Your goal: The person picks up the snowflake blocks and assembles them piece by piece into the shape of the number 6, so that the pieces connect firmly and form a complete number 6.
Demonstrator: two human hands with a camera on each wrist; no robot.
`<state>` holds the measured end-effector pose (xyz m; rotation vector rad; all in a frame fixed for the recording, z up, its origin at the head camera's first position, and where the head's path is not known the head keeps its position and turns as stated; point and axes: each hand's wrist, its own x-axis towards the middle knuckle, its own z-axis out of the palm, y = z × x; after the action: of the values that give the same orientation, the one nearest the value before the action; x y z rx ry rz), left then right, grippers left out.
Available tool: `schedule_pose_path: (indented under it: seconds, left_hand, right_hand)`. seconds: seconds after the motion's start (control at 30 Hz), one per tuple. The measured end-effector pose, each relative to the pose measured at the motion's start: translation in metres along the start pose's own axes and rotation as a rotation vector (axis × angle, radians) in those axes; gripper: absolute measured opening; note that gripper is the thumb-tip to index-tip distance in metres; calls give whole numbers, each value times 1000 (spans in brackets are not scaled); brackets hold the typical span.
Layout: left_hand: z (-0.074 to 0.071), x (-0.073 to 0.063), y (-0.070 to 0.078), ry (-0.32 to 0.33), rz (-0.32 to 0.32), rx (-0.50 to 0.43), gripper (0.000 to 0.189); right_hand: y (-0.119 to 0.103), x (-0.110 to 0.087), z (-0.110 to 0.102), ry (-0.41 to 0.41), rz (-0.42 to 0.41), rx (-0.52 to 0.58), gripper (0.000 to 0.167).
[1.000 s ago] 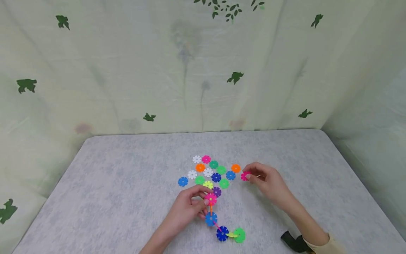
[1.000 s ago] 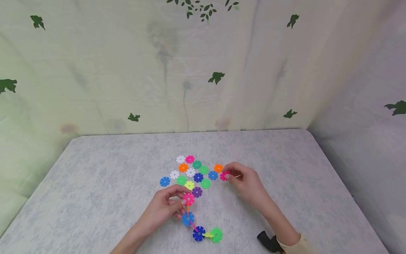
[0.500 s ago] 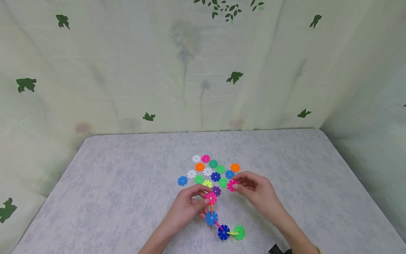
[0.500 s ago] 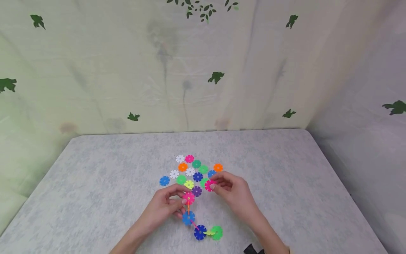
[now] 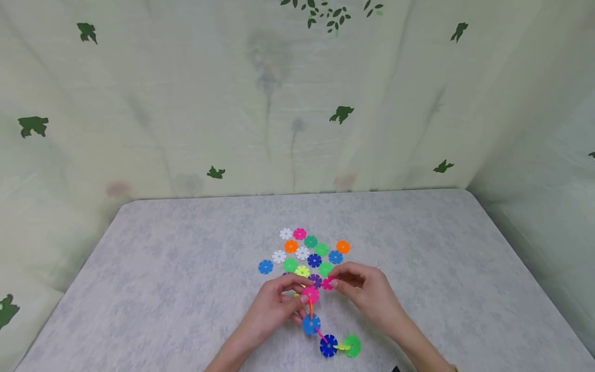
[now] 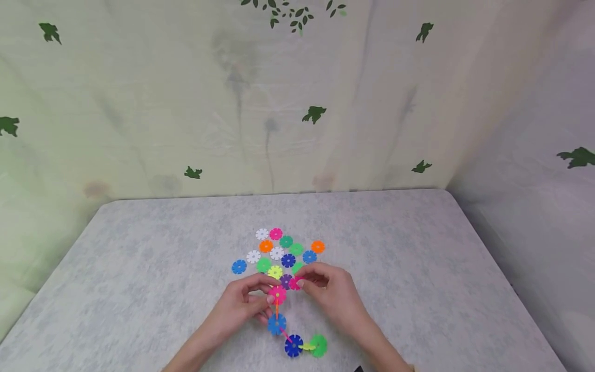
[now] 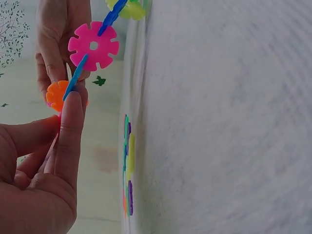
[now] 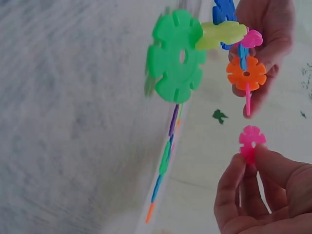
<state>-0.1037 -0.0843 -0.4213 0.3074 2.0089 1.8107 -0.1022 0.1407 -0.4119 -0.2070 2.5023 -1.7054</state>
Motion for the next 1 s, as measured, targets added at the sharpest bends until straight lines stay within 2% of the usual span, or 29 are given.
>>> schedule_pose_path:
  seconds: [0.23,0.47,0.73,1.0]
  left_hand:
    - [1,-1,-1,-11,16,-25,23]
    - [2,-1,-1,-19,7,-22,23]
    - [2,-3,0,-7,21,16,22]
    - [3,-3,0,47,37,97,17]
  right_hand:
    - [2,0,1,-22,-2,29,10]
    - [3,-2,3,-78,-58,64,12]
    - [2,-5,8,-44,-66,49,15]
    - [0,-5,11,-28,-56,7,18]
